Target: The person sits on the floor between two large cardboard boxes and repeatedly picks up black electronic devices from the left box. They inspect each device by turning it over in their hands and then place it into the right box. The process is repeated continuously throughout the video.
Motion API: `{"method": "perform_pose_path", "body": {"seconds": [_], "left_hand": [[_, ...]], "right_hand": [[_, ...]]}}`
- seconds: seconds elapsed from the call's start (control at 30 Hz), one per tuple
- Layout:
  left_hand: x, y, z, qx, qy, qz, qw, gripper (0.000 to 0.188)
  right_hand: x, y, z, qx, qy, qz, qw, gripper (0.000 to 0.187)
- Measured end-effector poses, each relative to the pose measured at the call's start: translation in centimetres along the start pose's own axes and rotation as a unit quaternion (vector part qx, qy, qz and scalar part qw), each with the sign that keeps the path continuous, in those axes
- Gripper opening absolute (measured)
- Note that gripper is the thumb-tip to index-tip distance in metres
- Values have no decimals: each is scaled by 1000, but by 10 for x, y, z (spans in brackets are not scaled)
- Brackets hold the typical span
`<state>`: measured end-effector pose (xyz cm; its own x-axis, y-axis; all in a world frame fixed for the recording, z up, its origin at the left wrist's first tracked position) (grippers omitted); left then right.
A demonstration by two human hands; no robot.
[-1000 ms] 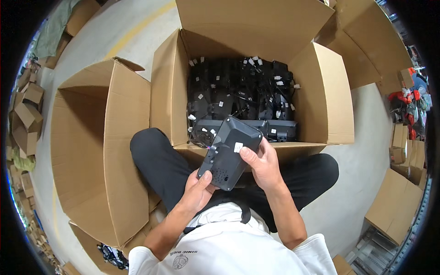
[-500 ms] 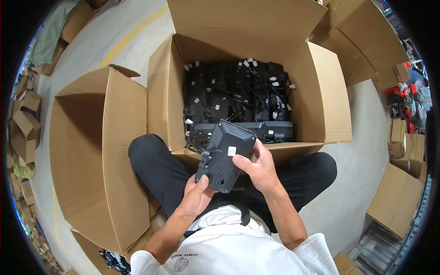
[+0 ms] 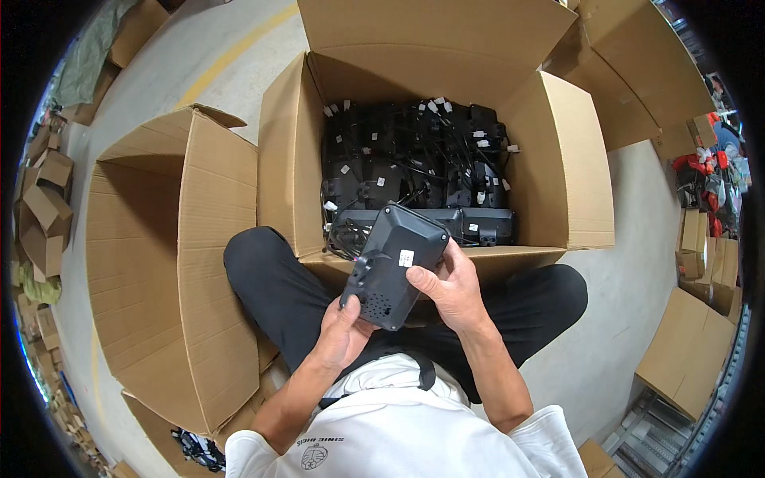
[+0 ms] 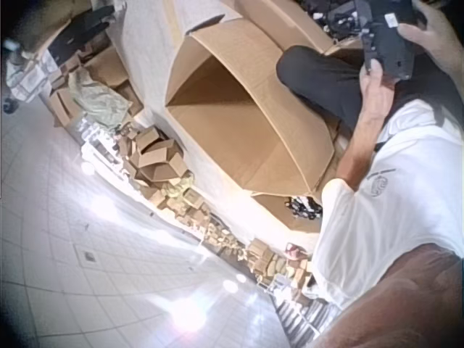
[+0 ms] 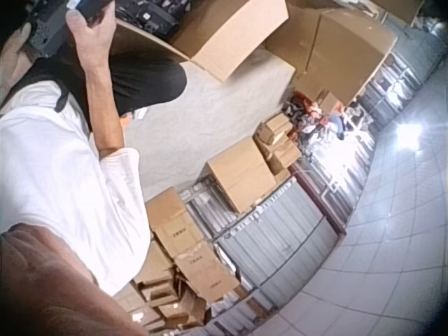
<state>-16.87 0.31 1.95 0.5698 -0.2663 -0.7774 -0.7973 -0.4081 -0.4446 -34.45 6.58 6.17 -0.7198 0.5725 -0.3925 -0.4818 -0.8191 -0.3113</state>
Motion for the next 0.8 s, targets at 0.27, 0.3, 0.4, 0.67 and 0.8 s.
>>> {"method": "perform_pose_path", "body": {"seconds": [0.27, 0.3, 0.4, 0.67, 0.8], "left_hand": [[-3, 6, -8, -19, -12, 5, 1000, 59], [-3, 7, -10, -21, -1, 2, 1000, 59], [0, 7, -13, -25, 16, -11, 1000, 61], [1, 11, -12, -37, 6, -5, 999, 59], [5, 9, -13, -41, -5, 3, 999, 56]], "right_hand": [[-4, 1, -1, -3, -9, 2, 1000, 72], [-5, 1, -1, -2, -7, 1, 1000, 71], [-8, 2, -2, -1, -3, -3, 1000, 68], [-10, 1, -1, 40, -37, -35, 998, 58], [-10, 4, 0, 17, -55, -2, 998, 56]]}}
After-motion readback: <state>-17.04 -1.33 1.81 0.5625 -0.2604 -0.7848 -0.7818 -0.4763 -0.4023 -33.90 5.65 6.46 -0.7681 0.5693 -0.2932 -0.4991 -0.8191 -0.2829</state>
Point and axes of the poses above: each hand's wrist, its own y-axis towards the middle knuckle, its own x-axis out of the back of the hand, z = x × y, the point moved 5 cm from there along y, towards the middle knuckle, and after that the axes turned 1 degree about -x, right-handed, at the moved point
